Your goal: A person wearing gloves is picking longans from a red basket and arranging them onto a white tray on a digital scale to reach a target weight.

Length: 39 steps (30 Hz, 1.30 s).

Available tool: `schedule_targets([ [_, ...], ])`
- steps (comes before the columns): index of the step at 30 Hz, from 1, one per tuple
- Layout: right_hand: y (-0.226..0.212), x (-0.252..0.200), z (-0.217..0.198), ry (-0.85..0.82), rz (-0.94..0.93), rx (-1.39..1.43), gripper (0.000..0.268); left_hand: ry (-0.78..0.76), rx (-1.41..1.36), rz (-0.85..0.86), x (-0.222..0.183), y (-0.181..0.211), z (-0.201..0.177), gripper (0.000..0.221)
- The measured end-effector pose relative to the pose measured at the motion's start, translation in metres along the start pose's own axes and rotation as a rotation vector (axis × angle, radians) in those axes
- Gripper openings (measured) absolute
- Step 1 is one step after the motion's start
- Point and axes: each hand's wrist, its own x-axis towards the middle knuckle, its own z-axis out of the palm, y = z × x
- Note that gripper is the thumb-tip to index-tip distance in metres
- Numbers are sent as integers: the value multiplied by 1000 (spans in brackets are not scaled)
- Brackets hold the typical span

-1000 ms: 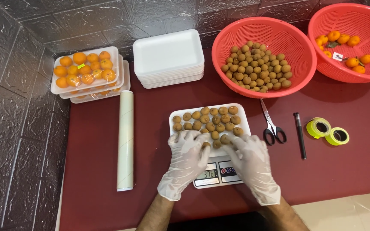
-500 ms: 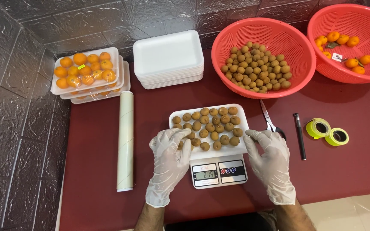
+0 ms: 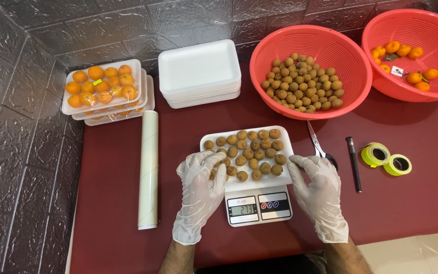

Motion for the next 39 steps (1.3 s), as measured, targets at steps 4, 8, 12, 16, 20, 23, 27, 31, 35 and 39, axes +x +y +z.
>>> schedule_targets([
  [4,5,6,2,3,-15,-5,16,63,-7,103,19,18,0,19],
  [8,19,33,-6,-2,-14,-26,14,-21,-25,254,49,21,22,15],
  [12,53,83,-8,113,-52,-49,13,-148,-55,377,91,27,61,9],
  [16,84,141,7,96,1,-98,20,-199,-79,411,152,26,116,11],
  [20,87,192,29,-191,129,-211,19,-356,-26,348,203,24,166,21],
  [23,71,214,38,-459,129,-266,22,-489,76,339,231,24,194,30],
  [27,65,234,58,-570,-44,-310,37,-607,181,250,253,21,213,21],
  [31,55,248,67,-632,-61,-290,40,-707,125,64,254,31,198,34],
  [35,81,257,102,-737,-34,-334,42,-791,154,17,254,46,178,31],
  [39,81,257,106,-718,-32,-293,41,-816,166,-22,256,46,181,37],
])
